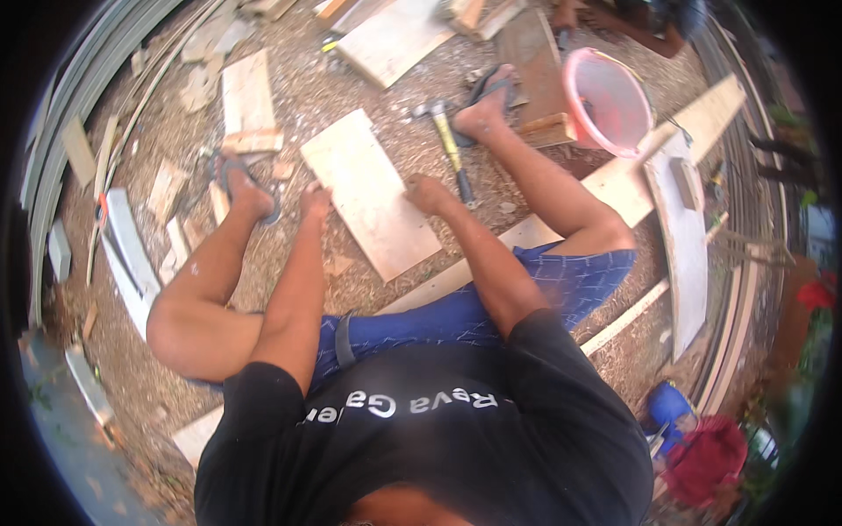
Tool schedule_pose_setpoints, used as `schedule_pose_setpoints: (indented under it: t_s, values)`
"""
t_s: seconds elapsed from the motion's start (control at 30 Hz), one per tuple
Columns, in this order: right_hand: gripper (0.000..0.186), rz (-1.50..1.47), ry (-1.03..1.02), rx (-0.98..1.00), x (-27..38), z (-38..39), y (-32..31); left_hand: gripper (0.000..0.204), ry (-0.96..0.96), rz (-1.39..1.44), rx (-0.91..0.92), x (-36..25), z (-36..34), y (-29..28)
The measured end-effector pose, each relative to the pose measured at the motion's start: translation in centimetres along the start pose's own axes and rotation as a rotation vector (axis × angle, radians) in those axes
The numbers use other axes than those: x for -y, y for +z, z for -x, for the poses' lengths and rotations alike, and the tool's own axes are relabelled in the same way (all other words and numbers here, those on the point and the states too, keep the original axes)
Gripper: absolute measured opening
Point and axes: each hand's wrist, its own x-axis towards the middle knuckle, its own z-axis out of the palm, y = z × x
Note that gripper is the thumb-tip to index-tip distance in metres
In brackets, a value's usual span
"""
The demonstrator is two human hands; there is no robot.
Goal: The person cuts a piece of wood with a hand saw, then uses a hammer to drive nails into a wooden plank. They handle multiple pieces of wood and tools on the ground.
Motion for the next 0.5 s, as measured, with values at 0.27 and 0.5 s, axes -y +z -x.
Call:
schedule_pose_setpoints:
  t_s: [0.27, 0.5]
  values:
    - [0.037, -0.474, -0.006, -0.891, -7.0, 0.4, -26.0, 0.046, 0.051, 0.045, 0.001, 1.5, -2.2, -1.0]
    - [0.033, -0.115, 0.5, -0.885, -25.0, 5.9, -38.0, 0.044, 0.215, 0.049, -0.08, 0.6, -4.3, -4.6]
